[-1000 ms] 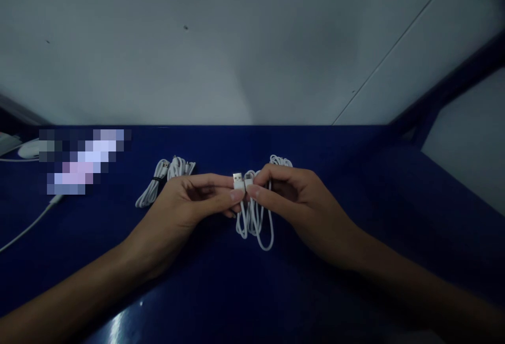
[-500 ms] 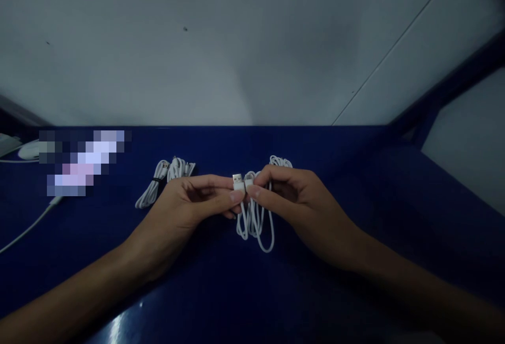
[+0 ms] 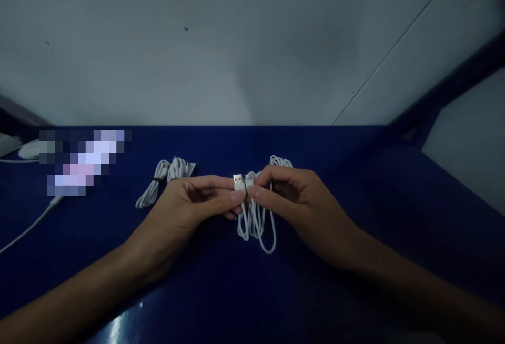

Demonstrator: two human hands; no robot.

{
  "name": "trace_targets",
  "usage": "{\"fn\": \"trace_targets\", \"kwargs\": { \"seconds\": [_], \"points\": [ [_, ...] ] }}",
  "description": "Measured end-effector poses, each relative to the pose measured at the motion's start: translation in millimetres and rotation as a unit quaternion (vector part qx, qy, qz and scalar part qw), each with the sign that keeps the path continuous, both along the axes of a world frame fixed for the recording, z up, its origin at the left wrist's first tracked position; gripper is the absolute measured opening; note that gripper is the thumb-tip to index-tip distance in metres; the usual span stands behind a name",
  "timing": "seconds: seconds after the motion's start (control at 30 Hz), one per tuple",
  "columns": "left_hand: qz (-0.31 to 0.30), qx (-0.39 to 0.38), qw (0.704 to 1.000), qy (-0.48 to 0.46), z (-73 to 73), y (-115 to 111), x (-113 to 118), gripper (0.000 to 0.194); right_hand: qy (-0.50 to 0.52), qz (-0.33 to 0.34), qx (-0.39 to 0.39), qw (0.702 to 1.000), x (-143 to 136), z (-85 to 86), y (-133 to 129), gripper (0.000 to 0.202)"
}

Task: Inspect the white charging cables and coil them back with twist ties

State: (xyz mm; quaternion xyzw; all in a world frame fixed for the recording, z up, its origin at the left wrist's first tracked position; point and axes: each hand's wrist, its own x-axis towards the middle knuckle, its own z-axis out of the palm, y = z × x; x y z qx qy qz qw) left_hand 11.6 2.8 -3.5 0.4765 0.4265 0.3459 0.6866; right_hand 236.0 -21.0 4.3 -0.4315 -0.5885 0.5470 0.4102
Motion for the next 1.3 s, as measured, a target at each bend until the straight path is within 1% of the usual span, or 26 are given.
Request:
{"fn": "trace_targets", "kwargs": {
  "seconds": [0.2,0.37,0.5,0.7,0.83,1.0,1.2,1.3],
  "points": [
    [0.001,-0.005,1.000,0.004,0.8,-0.8,0.2,0.011,-0.014,-0.005,0.008,1.000,0.8,-0.8,0.3,0.014],
    [-0.006,-0.007,1.000,0.000,2.9,-0.5,1.5,0.012,-0.009,0.002,0.006,1.000,1.3,-0.3,0.7,0.018],
    [-0.006,-0.009,1.000,0.000,1.0,0.1,1.9,0.011,-0.014,0.000,0.010,1.000,1.1,-0.3,0.2,0.020],
    [-0.012,-0.003,1.000,-0.012,-3.1,0.0,-0.4,0.007,-0.002,0.004,0.001,1.000,1.1,-0.3,-0.1,0.017],
    [-0.011,-0.010,1.000,-0.003,-1.1,-0.8,-0.6,0.005,-0.012,-0.001,0.004,1.000,0.4,1.4,0.0,0.016],
    [-0.010,-0.012,1.000,0.003,2.7,-1.6,1.5,0.008,-0.016,-0.004,0.000,1.000,0.7,1.6,0.1,0.021],
    [-0.014,-0.018,1.000,0.005,4.8,-0.8,1.8,0.010,-0.015,0.001,0.007,1.000,2.0,0.2,0.4,0.016],
    [-0.011,-0.013,1.000,0.006,4.3,-0.6,1.5,0.007,-0.012,0.001,0.012,1.000,2.0,0.4,0.3,0.015]
  ]
}}
